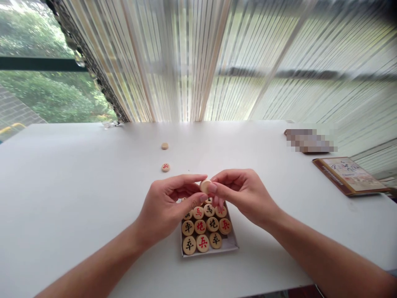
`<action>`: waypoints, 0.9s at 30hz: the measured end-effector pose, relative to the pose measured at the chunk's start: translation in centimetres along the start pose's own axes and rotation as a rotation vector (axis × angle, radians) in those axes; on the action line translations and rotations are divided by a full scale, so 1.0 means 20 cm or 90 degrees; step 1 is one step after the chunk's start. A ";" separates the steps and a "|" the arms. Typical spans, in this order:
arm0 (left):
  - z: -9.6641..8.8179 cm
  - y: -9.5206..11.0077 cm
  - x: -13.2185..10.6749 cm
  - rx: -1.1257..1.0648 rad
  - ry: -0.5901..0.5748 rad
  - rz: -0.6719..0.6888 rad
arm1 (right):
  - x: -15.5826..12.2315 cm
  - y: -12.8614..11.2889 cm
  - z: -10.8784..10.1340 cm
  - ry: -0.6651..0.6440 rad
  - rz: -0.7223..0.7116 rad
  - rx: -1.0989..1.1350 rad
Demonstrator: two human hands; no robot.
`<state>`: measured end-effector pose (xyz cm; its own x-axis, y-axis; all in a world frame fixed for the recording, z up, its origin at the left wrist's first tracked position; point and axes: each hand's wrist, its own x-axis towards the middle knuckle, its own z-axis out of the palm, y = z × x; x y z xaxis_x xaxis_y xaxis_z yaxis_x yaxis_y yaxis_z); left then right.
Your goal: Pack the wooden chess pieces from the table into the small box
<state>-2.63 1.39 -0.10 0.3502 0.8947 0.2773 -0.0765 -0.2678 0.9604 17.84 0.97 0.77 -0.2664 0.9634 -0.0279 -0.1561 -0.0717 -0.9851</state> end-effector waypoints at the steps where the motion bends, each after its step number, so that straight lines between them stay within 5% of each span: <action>1: 0.00 0.00 0.00 0.006 -0.006 0.009 | 0.00 0.00 0.00 0.004 0.014 0.002; 10: 0.00 0.00 0.00 0.135 -0.049 0.136 | -0.02 -0.02 0.02 0.009 0.078 -0.019; 21: -0.01 0.00 0.00 0.128 -0.015 0.100 | -0.01 0.02 -0.01 -0.063 0.077 0.081; 27: -0.01 0.00 -0.01 0.199 -0.003 0.171 | -0.01 0.01 0.01 -0.056 0.114 0.093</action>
<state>-2.92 1.22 -0.16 0.3606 0.7767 0.5165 0.1210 -0.5880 0.7997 17.71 0.70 0.70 -0.3824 0.9066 -0.1786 -0.2328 -0.2815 -0.9309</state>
